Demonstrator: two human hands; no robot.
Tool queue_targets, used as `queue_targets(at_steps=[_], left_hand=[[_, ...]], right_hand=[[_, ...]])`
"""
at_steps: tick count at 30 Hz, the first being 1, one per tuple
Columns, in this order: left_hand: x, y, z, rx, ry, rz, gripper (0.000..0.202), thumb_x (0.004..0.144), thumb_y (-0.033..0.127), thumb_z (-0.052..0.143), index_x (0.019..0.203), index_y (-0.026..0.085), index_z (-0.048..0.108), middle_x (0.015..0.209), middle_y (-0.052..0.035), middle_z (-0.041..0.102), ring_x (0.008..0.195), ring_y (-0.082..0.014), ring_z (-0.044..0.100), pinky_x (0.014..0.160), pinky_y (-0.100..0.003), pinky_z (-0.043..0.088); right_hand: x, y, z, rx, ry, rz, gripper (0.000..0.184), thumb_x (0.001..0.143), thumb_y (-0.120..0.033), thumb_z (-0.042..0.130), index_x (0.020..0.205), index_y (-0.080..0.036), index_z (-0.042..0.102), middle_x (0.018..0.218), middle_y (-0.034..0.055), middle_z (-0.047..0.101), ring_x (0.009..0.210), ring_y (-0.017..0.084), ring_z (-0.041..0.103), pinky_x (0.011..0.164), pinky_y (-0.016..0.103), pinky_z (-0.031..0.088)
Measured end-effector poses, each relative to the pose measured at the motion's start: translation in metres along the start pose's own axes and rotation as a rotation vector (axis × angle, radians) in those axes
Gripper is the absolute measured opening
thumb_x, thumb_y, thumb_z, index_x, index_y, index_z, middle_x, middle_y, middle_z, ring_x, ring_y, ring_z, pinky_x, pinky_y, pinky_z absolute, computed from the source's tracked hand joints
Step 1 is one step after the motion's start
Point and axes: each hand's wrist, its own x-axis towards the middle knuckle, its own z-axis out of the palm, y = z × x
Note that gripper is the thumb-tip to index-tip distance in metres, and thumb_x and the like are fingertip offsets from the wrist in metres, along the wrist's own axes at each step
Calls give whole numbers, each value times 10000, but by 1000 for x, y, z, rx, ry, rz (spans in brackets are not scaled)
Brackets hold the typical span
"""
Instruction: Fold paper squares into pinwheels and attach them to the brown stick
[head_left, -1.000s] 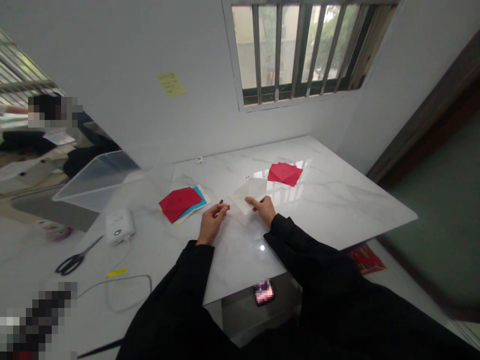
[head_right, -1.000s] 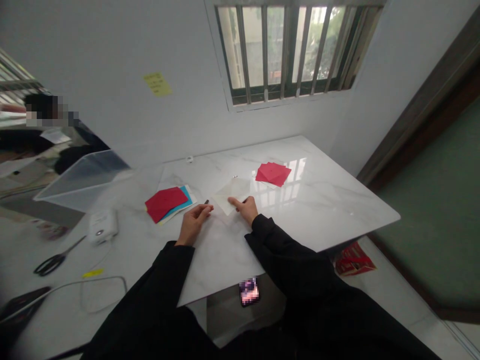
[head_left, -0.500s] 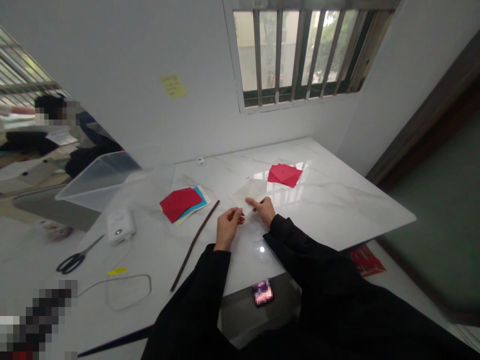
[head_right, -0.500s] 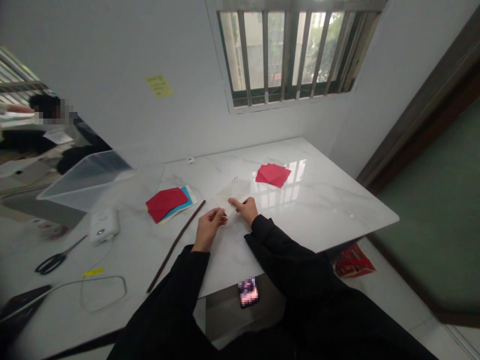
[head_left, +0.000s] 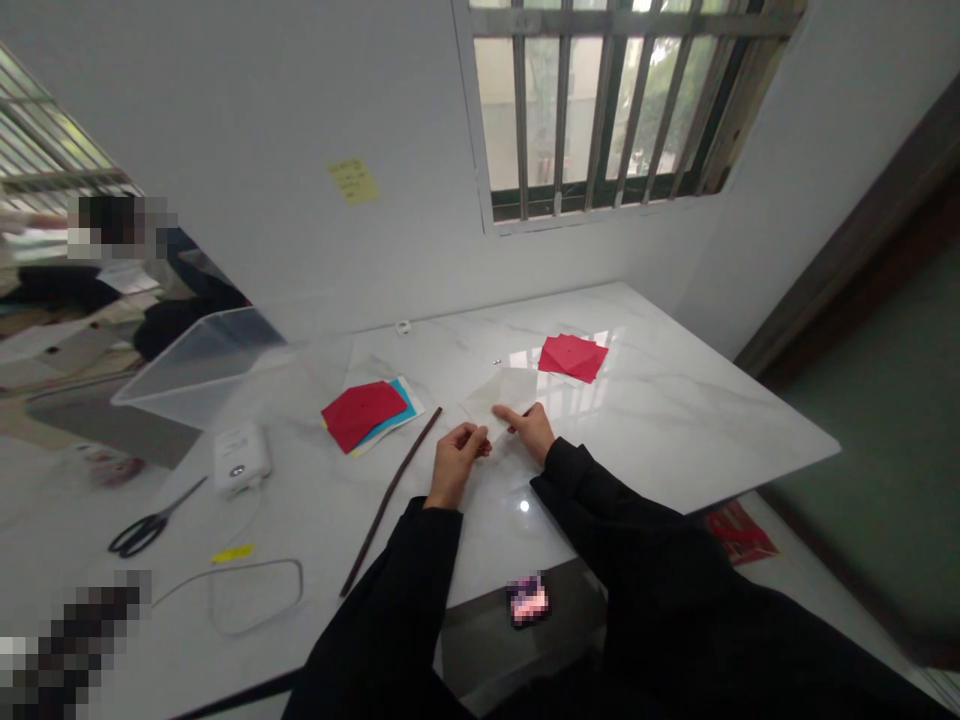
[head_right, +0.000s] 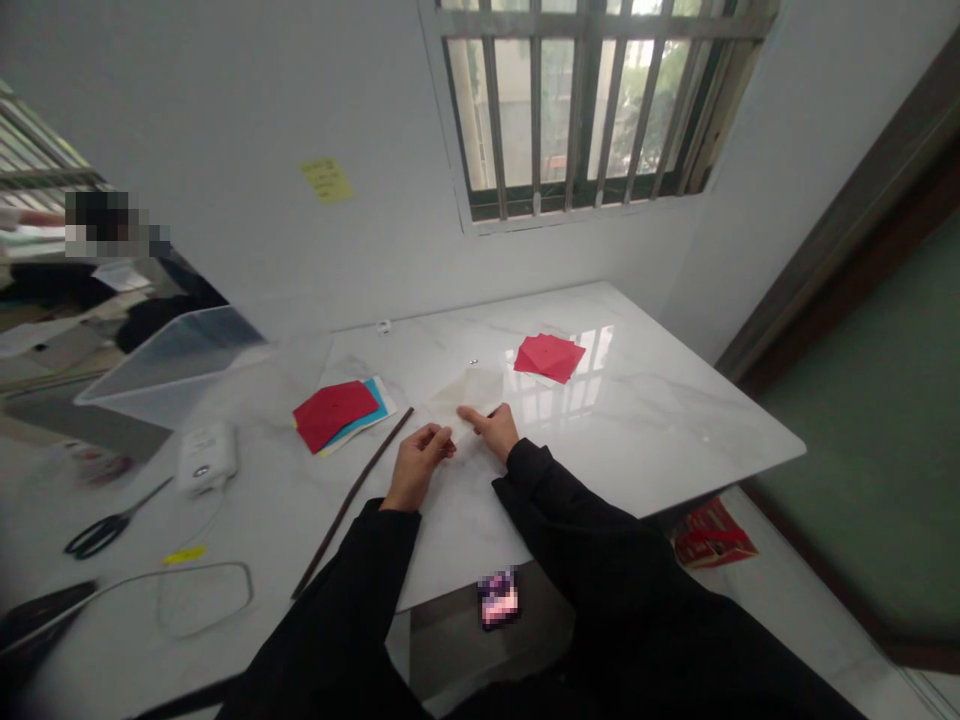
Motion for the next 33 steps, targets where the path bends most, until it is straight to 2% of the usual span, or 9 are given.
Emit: queue_targets(at_steps=[3,5,7,12,16,20,25,28,33], left_hand=[[4,-3,1,-97,23,0,408,721,535,773,863,168,663,764,-30,694,721,-177,664,723,-315,554],[7,-5,3,-147,29,3,486,710,529,788,1006,155,692,875,-64,733,804,-206,691,750,-337,562],[10,-6,5,-170,34,-5,543,701,535,794,1068,147,698,939,-88,751,847,-230,704,751,-352,567],[12,-7,7,-208,38,-32,498,687,545,803,976,148,721,944,-88,760,809,-225,709,685,-326,560],[13,-10,6,-209,59,-24,493,670,519,824,965,134,733,910,-83,760,777,-220,701,674,-313,542],[16,-13,4,-193,97,-7,511,658,481,838,982,98,744,882,-98,761,760,-230,694,679,-314,523],[19,-19,2,-156,97,-21,534,660,484,835,1010,87,756,882,-111,762,754,-240,692,655,-307,508],[20,-22,2,-210,62,-16,573,657,505,839,1056,104,752,931,-115,764,778,-241,697,686,-319,524],[21,-22,4,-274,69,-23,598,639,524,852,1056,107,750,948,-119,765,816,-247,701,721,-333,538]], right_hand=[[-2,0,1,-2,-22,0,387,655,-468,816,759,-110,713,696,67,695,559,128,539,511,256,405],[-3,-1,2,-21,-37,-5,395,651,-474,817,764,-110,713,680,60,689,555,128,534,508,256,397],[-4,-2,2,-30,-40,-6,397,651,-472,816,777,-110,715,674,55,688,556,129,534,507,257,395],[-7,-4,3,-51,-52,-30,386,672,-442,809,837,-101,734,750,78,728,617,158,599,542,267,449],[-8,-1,2,-44,-87,-71,392,690,-424,811,913,-106,751,934,117,769,805,218,695,718,313,546],[-5,3,0,-43,-80,-105,435,693,-430,820,988,-118,749,1048,137,763,921,254,717,843,371,564],[-2,7,-2,-57,-84,-117,434,711,-432,811,1014,-129,744,1012,117,766,872,241,715,797,358,575],[0,8,-2,-57,-58,-106,432,711,-440,809,997,-124,744,961,109,766,823,228,705,744,337,571],[0,8,-2,-62,-52,-94,433,713,-454,808,976,-115,744,903,111,758,782,218,687,685,316,550]])
